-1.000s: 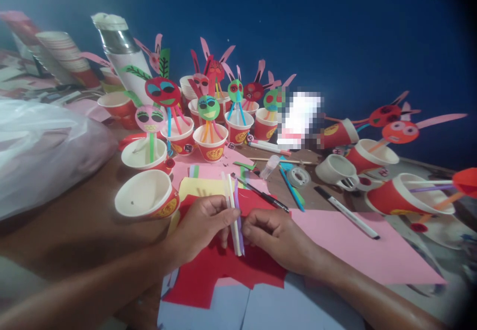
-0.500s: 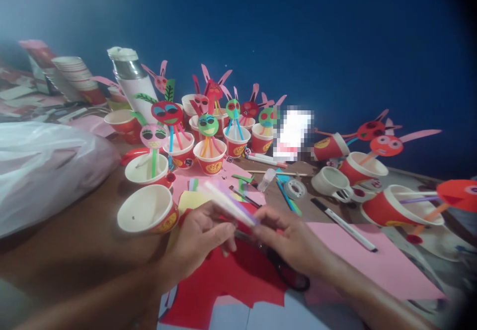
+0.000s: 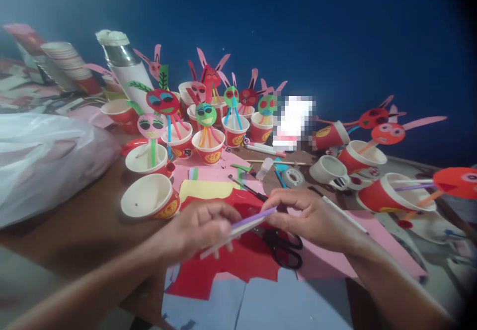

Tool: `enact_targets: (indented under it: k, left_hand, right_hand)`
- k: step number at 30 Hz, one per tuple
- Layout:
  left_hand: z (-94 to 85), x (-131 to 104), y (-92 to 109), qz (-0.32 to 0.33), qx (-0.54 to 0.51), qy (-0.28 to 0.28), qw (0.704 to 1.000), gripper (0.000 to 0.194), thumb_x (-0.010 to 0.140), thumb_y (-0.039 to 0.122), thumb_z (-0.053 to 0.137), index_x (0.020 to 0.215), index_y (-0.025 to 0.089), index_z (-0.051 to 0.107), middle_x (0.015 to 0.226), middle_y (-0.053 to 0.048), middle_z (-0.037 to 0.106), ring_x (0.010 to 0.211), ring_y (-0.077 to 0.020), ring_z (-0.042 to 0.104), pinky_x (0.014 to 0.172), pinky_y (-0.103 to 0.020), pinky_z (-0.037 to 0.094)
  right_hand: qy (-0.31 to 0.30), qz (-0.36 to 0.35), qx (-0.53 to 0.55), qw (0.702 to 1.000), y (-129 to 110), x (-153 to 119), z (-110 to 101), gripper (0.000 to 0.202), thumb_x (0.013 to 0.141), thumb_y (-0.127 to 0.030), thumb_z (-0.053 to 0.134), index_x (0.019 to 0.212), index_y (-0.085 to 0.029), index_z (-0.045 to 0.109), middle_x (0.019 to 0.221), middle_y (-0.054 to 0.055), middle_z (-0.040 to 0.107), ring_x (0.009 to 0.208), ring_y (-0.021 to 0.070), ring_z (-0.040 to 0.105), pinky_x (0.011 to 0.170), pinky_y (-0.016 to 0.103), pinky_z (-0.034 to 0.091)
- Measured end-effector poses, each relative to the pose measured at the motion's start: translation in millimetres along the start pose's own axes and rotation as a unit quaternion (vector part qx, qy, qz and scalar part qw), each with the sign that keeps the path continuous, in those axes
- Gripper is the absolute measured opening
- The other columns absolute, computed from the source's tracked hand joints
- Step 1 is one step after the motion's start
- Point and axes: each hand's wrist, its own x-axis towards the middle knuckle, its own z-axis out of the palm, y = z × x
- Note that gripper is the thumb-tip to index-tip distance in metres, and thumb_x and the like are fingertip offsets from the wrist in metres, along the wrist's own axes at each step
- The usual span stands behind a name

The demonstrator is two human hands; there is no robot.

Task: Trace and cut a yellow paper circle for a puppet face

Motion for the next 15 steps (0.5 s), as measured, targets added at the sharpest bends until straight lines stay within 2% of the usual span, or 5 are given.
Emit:
enact_targets:
  k: [3,7,10,12,15]
  left_hand:
    - [14.4,-15,-1,-0.087,0.131,0.011,0.988,0.017,0.075,0.033,0.059,0.078,0.016,0.061,0.059,0.004,0.050,0.051,-0.0079,0.041,0.045,-0.017,0.029]
    - [25.8,-28,-10,-0.086,0.201,0.005,0.976,0.015,0.077,0.024,0.052,0.068,0.015,0.060,0.056,0.005,0.044,0.052,-0.0081,0.039,0.046,-0.018,0.027]
    - [24.2,-35,-21,-0.086,0.213,0.051,0.972,0.019,0.079,0.023,0.048,0.067,0.015,0.060,0.056,0.003,0.050,0.053,-0.0092,0.045,0.049,-0.018,0.033]
    - [20.6,-40,-29,-0.053,0.244,0.098,0.963,0.021,0.081,0.025,0.048,0.068,0.016,0.062,0.057,0.000,0.057,0.054,-0.0116,0.051,0.051,-0.019,0.037]
    - [15.3,-45,-41,0.041,0.313,0.191,0.929,0.017,0.079,0.028,0.054,0.075,0.020,0.068,0.066,-0.004,0.067,0.061,-0.0165,0.059,0.059,-0.022,0.043]
  right_hand:
    - [-0.067,0.017,0.049,0.996,-1,-3,8,0.013,0.082,-0.030,0.058,0.082,-0.021,0.066,0.068,-0.001,0.059,0.058,0.0105,0.050,0.050,0.020,0.039]
    - [-0.159,0.072,0.192,0.966,5,-4,17,0.019,0.078,-0.036,0.063,0.079,-0.018,0.065,0.060,-0.003,0.051,0.051,0.0072,0.042,0.045,0.018,0.033]
    - [-0.205,0.089,0.248,0.942,12,-1,22,0.031,0.074,-0.047,0.064,0.083,-0.017,0.063,0.060,-0.004,0.051,0.048,0.0067,0.040,0.043,0.019,0.031]
    - [-0.166,0.066,0.165,0.970,16,4,28,0.028,0.076,-0.045,0.062,0.085,-0.019,0.063,0.067,-0.001,0.057,0.055,0.0103,0.048,0.050,0.021,0.037]
    - [-0.027,0.004,-0.103,0.994,21,11,44,0.015,0.079,-0.031,0.061,0.091,-0.021,0.063,0.088,0.005,0.064,0.080,0.0203,0.057,0.070,0.032,0.043]
